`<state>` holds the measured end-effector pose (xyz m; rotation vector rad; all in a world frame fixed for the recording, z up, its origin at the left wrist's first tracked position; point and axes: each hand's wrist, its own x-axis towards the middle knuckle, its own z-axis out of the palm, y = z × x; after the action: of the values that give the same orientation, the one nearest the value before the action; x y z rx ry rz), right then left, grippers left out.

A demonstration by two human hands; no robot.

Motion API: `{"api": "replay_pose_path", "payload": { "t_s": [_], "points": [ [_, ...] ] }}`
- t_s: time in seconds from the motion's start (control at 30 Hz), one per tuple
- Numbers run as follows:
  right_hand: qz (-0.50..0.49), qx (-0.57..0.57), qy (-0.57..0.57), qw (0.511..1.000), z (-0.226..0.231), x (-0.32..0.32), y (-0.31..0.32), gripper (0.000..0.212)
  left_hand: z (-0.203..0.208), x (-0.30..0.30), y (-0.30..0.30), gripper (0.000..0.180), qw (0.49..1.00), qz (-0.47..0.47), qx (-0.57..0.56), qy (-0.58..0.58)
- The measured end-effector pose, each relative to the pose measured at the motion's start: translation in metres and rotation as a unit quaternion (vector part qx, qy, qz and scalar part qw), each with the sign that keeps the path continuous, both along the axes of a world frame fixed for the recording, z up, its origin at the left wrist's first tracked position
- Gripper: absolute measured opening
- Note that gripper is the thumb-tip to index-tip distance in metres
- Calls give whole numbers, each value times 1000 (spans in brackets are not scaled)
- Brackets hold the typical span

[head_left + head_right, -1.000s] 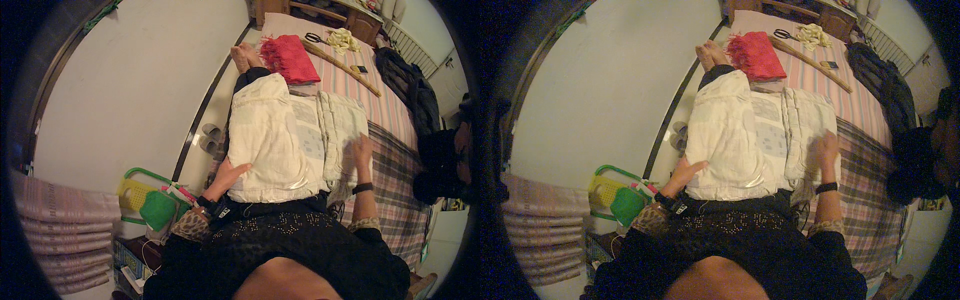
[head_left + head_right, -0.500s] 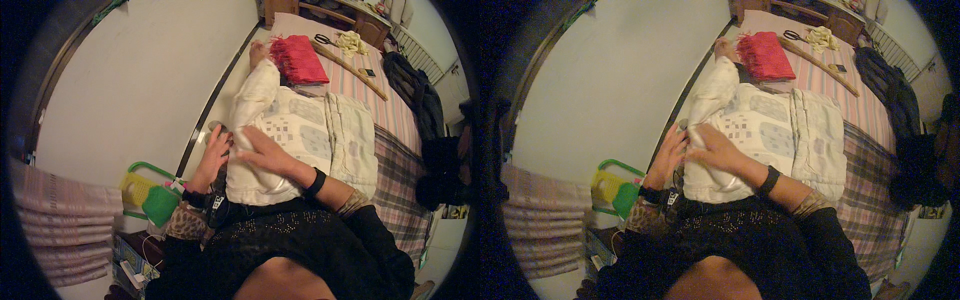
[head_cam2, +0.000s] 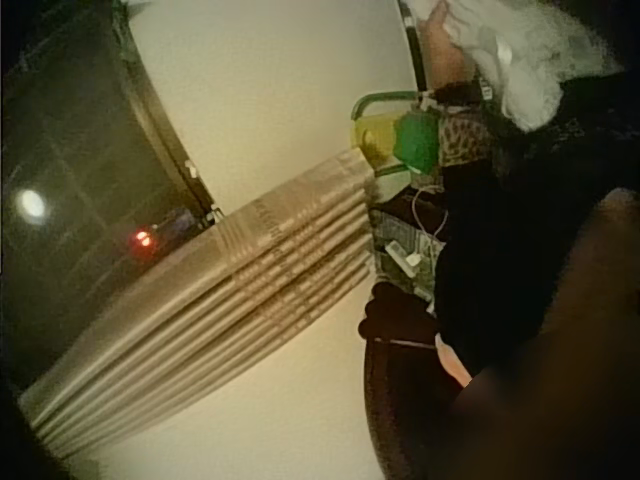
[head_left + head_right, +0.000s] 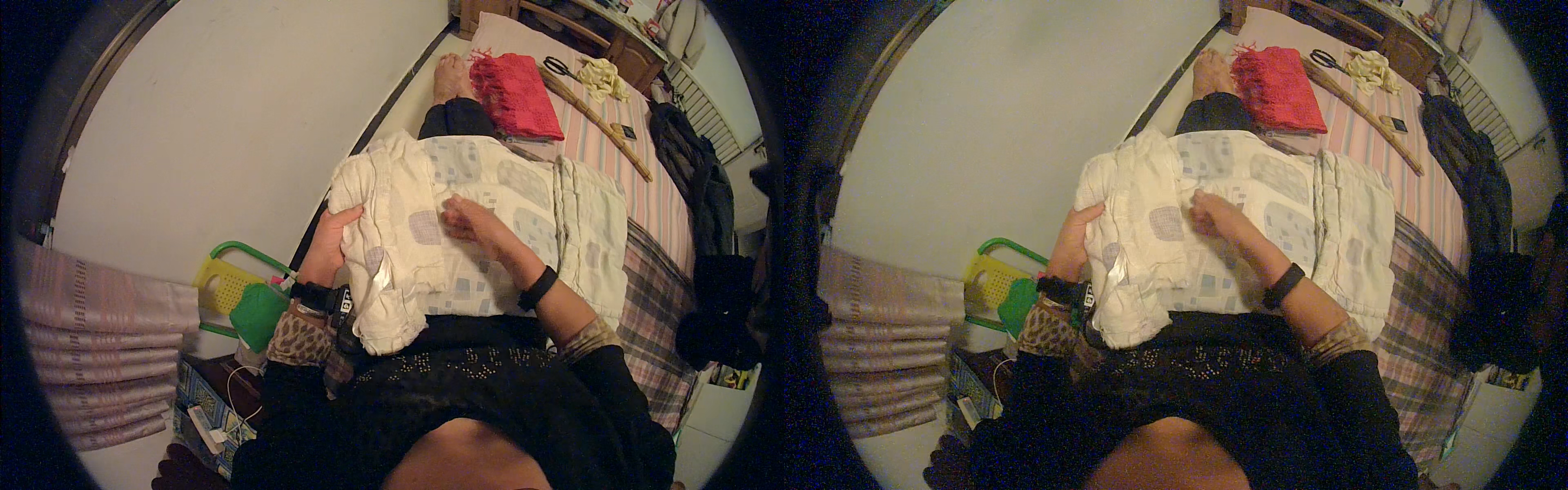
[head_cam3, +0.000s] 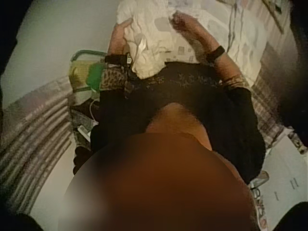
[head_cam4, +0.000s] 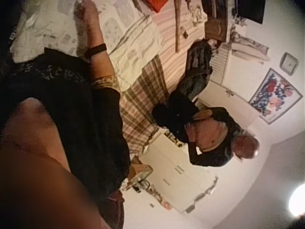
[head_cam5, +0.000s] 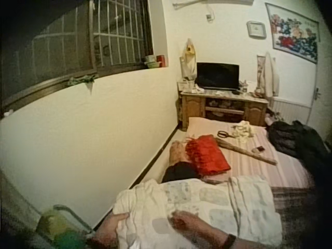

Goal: The person folds a white cloth diaper on their lap, then folds a red crocheted cloth. They place the folded red cloth on the bed and continue folding the white diaper, stacking it with other folded items.

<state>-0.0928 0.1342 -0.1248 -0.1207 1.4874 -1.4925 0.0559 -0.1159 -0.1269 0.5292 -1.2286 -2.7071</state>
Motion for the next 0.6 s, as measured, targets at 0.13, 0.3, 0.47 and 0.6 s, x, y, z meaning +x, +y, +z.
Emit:
{"api": "replay_pose_path", "payload": {
  "t_s": [0.13,0.3,0.47,0.6],
  "points": [
    [65,-56,-36,996,0,11,-26,81,14,-4,-3,47,999,-13,34,-28],
    [16,-114,-39,993,19,23,-56,79,27,-7,5,47,997,-48,61,3],
    [-25,-157,-84,984,26,20,-46,68,39,-12,17,46,999,5,-48,-21],
    [-23,-197,5,980,28,30,-50,61,46,-18,37,45,993,-5,-114,-39]
  ]
}}
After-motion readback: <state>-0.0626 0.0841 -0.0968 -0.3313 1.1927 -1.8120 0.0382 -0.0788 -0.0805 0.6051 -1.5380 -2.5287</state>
